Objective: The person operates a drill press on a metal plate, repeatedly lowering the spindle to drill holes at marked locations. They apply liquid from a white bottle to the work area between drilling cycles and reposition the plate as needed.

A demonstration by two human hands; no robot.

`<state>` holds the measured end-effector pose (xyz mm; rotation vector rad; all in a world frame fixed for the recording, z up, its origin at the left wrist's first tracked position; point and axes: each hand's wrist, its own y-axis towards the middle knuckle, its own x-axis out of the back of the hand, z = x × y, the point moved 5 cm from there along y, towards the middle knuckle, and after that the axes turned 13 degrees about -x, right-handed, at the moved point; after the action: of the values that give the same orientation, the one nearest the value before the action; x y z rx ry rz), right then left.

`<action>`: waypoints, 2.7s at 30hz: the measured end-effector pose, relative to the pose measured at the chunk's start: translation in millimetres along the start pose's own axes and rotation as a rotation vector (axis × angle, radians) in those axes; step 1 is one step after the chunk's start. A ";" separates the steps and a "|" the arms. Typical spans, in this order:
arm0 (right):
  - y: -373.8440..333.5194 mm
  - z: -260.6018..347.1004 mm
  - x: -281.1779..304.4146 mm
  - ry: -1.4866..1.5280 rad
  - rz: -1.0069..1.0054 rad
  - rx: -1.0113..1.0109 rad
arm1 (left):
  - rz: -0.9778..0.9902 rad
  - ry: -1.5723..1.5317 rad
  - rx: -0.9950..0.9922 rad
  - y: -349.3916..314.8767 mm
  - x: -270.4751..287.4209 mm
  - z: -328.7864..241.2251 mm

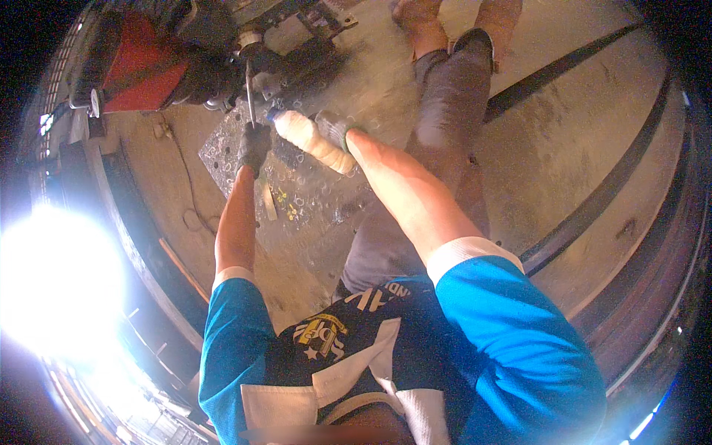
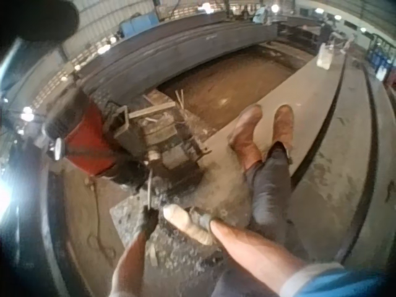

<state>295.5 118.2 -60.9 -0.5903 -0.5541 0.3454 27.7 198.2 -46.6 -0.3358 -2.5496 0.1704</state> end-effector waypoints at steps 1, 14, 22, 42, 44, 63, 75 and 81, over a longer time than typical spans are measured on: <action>0.0 4.4 1.0 -0.199 -0.102 0.167 | -0.005 -0.085 0.052 -1.5 -0.5 2.7; -178.5 148.3 153.7 -0.017 -0.395 0.633 | 0.008 -0.093 -0.297 7.6 -6.9 8.8; -286.7 127.8 328.8 0.795 -0.137 0.781 | -0.059 -0.456 0.103 23.1 -23.9 30.8; -311.4 -430.0 282.0 0.954 -1.472 -0.247 | -0.391 0.102 -0.073 -90.8 223.6 -126.4; -316.9 -448.8 268.3 0.733 -1.568 -0.590 | -0.489 0.187 -0.115 -93.8 253.9 -150.7; -435.3 -421.2 282.4 -0.131 -1.519 -0.438 | -0.181 0.231 -1.134 5.9 -6.5 -529.1; -48.2 3.0 419.5 -0.479 -0.716 0.279 | -0.170 0.177 -1.186 -41.8 -70.2 -573.2; 36.5 10.6 383.1 -0.816 -0.608 0.039 | -0.293 0.088 -1.265 -32.1 -61.1 -565.2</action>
<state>590.5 325.8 73.6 -0.1956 -1.4648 -0.0018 378.9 179.5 401.2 -0.3820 -2.2390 -1.5469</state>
